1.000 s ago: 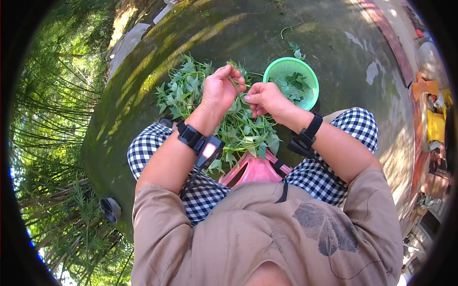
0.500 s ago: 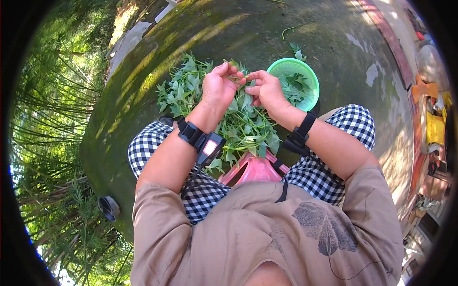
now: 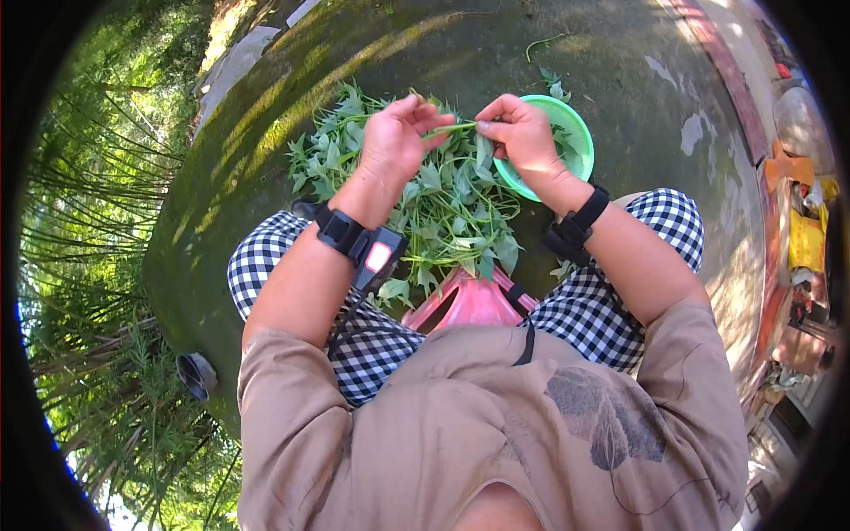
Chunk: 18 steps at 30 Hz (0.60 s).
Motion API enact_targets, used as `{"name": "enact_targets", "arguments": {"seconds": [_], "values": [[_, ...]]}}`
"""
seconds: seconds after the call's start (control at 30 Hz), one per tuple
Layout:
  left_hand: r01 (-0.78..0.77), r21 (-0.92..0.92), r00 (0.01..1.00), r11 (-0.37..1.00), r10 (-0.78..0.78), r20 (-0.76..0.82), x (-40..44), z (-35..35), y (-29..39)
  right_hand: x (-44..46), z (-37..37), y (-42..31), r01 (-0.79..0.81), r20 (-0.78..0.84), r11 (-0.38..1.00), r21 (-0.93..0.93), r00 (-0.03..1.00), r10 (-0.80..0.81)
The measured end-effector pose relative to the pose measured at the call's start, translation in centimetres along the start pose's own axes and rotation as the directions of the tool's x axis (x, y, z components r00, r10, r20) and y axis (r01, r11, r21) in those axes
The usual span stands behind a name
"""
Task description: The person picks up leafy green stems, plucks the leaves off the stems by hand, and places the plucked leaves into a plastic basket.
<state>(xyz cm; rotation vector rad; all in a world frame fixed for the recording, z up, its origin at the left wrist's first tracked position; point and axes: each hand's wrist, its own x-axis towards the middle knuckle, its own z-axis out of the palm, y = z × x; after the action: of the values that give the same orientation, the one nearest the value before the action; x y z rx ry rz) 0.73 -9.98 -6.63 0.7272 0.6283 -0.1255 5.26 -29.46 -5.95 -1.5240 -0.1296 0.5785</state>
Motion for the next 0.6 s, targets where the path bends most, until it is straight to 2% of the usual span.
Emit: {"name": "enact_targets", "arguments": {"seconds": [0.13, 0.2, 0.23, 0.27, 0.3, 0.33, 0.37, 0.4, 0.43, 0.47, 0.53, 0.6], "values": [[-0.195, 0.021, 0.972, 0.981, 0.196, -0.129, 1.3, -4.9, 5.6, 1.0, -4.6, 1.8, 0.073, -0.107, 0.996, -0.048, 0.991, -0.077], [-0.302, 0.074, 0.925, 0.950, 0.311, -0.217, 0.7, -8.2, 9.6, 0.9, -7.4, 3.3, 0.036, -0.195, 0.993, -0.112, 0.979, -0.058], [-0.355, 0.176, 0.889, 0.918, 0.390, -0.239, 0.2, -10.5, 11.4, 1.3, -9.2, 4.6, -0.042, -0.228, 0.977, -0.209, 0.974, -0.008], [-0.371, 0.368, 0.777, 0.853, 0.502, -0.380, -1.7, -10.3, 12.4, 2.0, -11.4, 7.2, -0.139, -0.267, 0.953, -0.270, 0.962, 0.065], [-0.286, 0.639, 0.683, 0.714, 0.620, -0.386, -3.2, -11.3, 13.3, 1.3, -12.2, 8.8, -0.136, -0.275, 0.748, -0.649, 0.959, -0.065], [-0.174, 0.844, 0.537, 0.508, 0.767, -0.351, -3.9, -13.0, 14.2, 0.6, -12.5, 9.7, -0.135, -0.225, 0.400, -0.906, 0.957, -0.186], [0.064, 0.997, 0.435, 0.037, 0.898, -0.061, -2.8, -19.4, 16.4, -0.4, -11.9, 10.3, -0.155, -0.184, 0.290, -0.944, 0.980, -0.076], [0.455, 0.879, 0.394, -0.145, 0.917, -0.053, -5.2, -18.6, 16.4, -1.4, -10.8, 10.8, -0.157, -0.153, 0.174, -0.972, 0.988, 0.036], [0.543, 0.836, 0.450, -0.083, 0.869, -0.207, -6.1, -19.0, 16.6, -2.1, -9.5, 11.1, -0.042, -0.026, 0.063, -0.997, 0.971, 0.239], [0.631, 0.775, 0.483, -0.032, 0.798, -0.360, -6.8, -19.8, 17.3, -2.6, -8.6, 13.0, 0.154, 0.185, 0.125, -0.980, 0.936, 0.299], [0.640, 0.687, 0.652, -0.345, 0.717, -0.247, -6.5, -25.0, 18.3, -4.8, -4.7, 13.9, 0.451, 0.531, 0.287, -0.845, 0.764, 0.366], [0.615, 0.717, 0.647, -0.329, 0.730, -0.220, -7.4, -26.5, 18.1, -7.0, -0.9, 13.6, 0.604, 0.667, 0.290, -0.742, 0.620, 0.414]]}}
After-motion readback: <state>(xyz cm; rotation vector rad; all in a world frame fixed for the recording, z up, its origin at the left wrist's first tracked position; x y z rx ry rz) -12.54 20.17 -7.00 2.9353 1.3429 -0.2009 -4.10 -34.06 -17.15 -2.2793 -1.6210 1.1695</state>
